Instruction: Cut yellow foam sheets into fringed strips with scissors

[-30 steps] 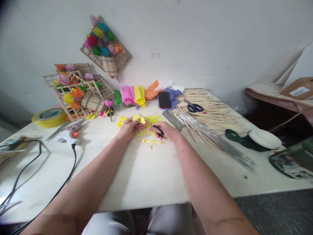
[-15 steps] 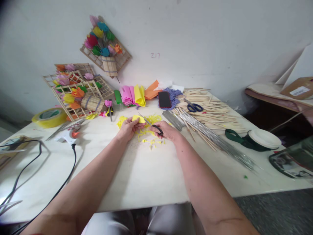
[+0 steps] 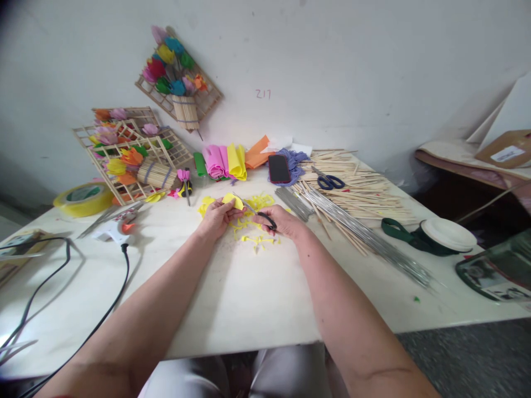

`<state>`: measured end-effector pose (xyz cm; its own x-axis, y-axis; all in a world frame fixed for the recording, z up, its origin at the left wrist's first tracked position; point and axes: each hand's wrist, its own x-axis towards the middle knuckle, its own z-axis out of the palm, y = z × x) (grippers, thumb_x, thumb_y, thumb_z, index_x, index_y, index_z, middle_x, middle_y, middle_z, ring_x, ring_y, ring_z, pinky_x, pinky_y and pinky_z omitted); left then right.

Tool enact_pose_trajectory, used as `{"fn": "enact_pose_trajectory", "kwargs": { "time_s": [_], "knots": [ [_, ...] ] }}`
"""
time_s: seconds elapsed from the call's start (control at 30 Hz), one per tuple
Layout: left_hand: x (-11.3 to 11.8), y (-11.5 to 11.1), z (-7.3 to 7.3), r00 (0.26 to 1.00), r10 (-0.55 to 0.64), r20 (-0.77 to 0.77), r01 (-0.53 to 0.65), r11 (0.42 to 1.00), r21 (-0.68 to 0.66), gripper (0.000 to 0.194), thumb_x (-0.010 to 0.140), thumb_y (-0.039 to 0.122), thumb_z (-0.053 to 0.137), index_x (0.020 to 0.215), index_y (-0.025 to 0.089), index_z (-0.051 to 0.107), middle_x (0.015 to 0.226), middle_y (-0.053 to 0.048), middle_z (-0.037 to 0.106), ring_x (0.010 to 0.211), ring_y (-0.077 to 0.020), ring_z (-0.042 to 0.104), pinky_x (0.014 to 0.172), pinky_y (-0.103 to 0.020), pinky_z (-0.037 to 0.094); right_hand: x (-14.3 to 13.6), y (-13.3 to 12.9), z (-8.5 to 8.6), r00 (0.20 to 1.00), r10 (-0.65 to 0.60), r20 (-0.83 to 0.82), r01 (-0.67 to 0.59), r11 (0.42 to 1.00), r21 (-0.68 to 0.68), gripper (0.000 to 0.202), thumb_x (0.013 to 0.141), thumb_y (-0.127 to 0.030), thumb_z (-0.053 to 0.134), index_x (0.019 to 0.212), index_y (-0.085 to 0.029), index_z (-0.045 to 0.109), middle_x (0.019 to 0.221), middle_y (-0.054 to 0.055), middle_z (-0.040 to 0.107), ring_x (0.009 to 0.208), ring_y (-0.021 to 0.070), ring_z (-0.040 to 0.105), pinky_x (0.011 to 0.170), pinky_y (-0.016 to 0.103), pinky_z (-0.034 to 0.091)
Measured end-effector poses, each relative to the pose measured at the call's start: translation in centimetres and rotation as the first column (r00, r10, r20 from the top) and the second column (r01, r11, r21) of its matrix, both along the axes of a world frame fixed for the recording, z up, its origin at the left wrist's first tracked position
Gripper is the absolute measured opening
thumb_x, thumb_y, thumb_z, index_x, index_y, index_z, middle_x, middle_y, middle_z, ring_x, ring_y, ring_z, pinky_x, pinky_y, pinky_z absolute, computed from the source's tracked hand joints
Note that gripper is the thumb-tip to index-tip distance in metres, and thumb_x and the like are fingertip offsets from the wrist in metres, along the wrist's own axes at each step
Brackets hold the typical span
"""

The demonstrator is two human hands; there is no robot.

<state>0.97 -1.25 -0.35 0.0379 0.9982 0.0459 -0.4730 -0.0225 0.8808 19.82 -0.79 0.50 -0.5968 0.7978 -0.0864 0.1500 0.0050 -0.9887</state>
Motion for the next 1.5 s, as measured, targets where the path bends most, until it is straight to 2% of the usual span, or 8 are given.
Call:
{"fn": "enact_pose_trajectory", "kwargs": {
  "time_s": [0.2, 0.57, 1.1, 1.5],
  "knots": [
    [-0.41, 0.11, -0.19, 0.998, -0.069, -0.003, 0.069, 0.998, -0.011, 0.018, 0.065, 0.018, 0.067, 0.078, 0.011, 0.057, 0.068, -0.007, 0.067, 0.066, -0.0170, 0.065, 0.064, -0.026, 0.053, -0.05, 0.22, -0.23, 1.000, -0.011, -0.020, 0.011, 1.000, -0.006, 0.022, 0.067, -0.031, 0.063, 0.062, -0.014, 0.050, 0.041, -0.007, 0.045, 0.031, 0.0030, 0.034, 0.029, 0.016, 0.026],
    [-0.31, 0.31, -0.40, 0.999, 0.025, 0.035, -0.023, 0.999, -0.041, 0.015, 0.064, 0.020, 0.068, 0.072, 0.010, 0.060, 0.062, -0.007, 0.064, 0.077, -0.0215, 0.065, 0.071, -0.031, 0.053, -0.37, -0.09, -0.26, 1.000, -0.008, -0.010, 0.008, 1.000, 0.004, 0.025, 0.066, -0.034, 0.064, 0.062, -0.015, 0.048, 0.043, -0.007, 0.046, 0.031, 0.0032, 0.035, 0.029, 0.015, 0.026],
    [-0.28, 0.22, -0.29, 1.000, -0.021, -0.003, 0.021, 0.999, -0.037, 0.016, 0.063, 0.022, 0.069, 0.070, 0.010, 0.061, 0.061, -0.007, 0.065, 0.076, -0.0225, 0.065, 0.069, -0.032, 0.053, -0.45, -0.10, -0.26, 1.000, -0.019, 0.000, 0.019, 1.000, 0.007, 0.028, 0.065, -0.038, 0.064, 0.063, -0.015, 0.048, 0.045, -0.006, 0.047, 0.034, 0.0033, 0.037, 0.031, 0.015, 0.028],
    [-0.32, 0.12, -0.19, 1.000, -0.014, 0.007, 0.014, 0.999, -0.037, 0.015, 0.064, 0.021, 0.068, 0.069, 0.010, 0.060, 0.060, -0.007, 0.065, 0.076, -0.0227, 0.065, 0.069, -0.032, 0.053, -0.34, 0.38, -0.58, 1.000, -0.016, -0.018, 0.017, 1.000, 0.018, 0.026, 0.064, -0.036, 0.065, 0.062, -0.015, 0.050, 0.040, -0.007, 0.044, 0.029, 0.0027, 0.032, 0.028, 0.016, 0.024]
  ]
}}
